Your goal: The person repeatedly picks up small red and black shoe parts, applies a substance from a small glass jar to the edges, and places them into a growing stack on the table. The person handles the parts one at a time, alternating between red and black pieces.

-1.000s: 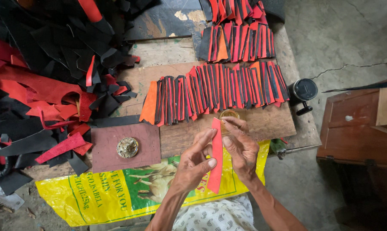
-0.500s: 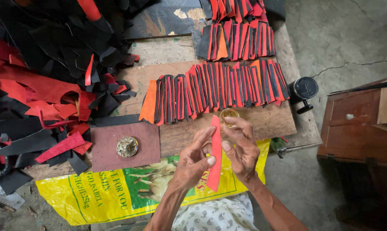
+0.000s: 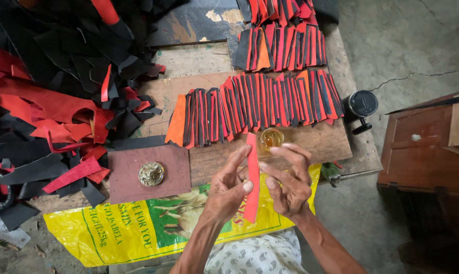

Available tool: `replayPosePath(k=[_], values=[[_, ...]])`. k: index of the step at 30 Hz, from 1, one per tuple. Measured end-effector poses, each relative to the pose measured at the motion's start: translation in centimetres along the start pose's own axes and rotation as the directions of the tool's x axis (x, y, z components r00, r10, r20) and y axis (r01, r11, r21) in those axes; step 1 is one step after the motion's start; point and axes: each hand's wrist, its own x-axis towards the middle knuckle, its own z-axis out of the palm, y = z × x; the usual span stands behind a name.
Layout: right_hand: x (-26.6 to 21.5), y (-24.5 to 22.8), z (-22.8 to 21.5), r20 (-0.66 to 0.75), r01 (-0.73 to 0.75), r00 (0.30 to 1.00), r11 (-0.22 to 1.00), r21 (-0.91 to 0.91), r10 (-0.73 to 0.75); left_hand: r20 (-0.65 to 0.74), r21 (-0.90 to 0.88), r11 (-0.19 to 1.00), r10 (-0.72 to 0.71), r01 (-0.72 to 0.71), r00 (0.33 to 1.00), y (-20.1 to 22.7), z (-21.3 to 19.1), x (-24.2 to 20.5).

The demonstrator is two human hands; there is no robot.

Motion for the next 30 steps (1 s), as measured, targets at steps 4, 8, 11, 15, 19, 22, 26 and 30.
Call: replayPosePath(k=[4, 8, 11, 15, 19, 22, 26, 30], values=[[0.5, 0.1, 0.0, 0.040, -0.007, 0.999, 0.999, -0.048, 0.009, 0.019, 0.012, 1.000, 0.003, -0.003, 1.000, -0.1, -0.3, -0.1], [1.1, 0.4, 0.2, 0.044, -0.040, 0.998, 0.998, -0.041, 0.041, 0.054, 0.055, 0.998, -0.011, 0.008, 0.999, -0.5, -0.6, -0.1], [1.0, 0.4, -0.2, 0.056, 0.020, 0.998, 0.996, -0.084, -0.015, 0.038, 0.026, 0.999, 0.026, -0.027, 0.999, -0.6, -0.6, -0.1], [0.3, 0.0, -0.6, 0.056, 0.112, 0.993, 0.987, -0.117, -0.106, -0.027, -0.030, 0.999, 0.018, -0.019, 0.999, -0.5, -0.6, 0.2], [-0.2, -0.1, -0.5, 0.043, 0.069, 0.997, 0.991, -0.112, -0.064, -0.013, -0.022, 0.999, 0.046, -0.046, 0.999, -0.6, -0.3, 0.7], [-0.1, -0.1, -0.6, 0.042, 0.076, 0.997, 0.992, -0.096, -0.072, -0.022, -0.008, 0.999, 0.051, -0.051, 0.998, -0.5, -0.1, 0.6], [-0.1, -0.3, -1.0, 0.051, 0.147, 0.989, 0.981, -0.123, -0.142, -0.046, 0.015, 0.996, 0.085, -0.084, 0.995, -0.5, -0.2, 0.6], [-0.2, -0.4, -1.0, 0.041, 0.123, 0.992, 0.989, -0.082, -0.120, -0.056, 0.031, 0.995, 0.099, -0.097, 0.994, -0.6, -0.3, 0.7]])
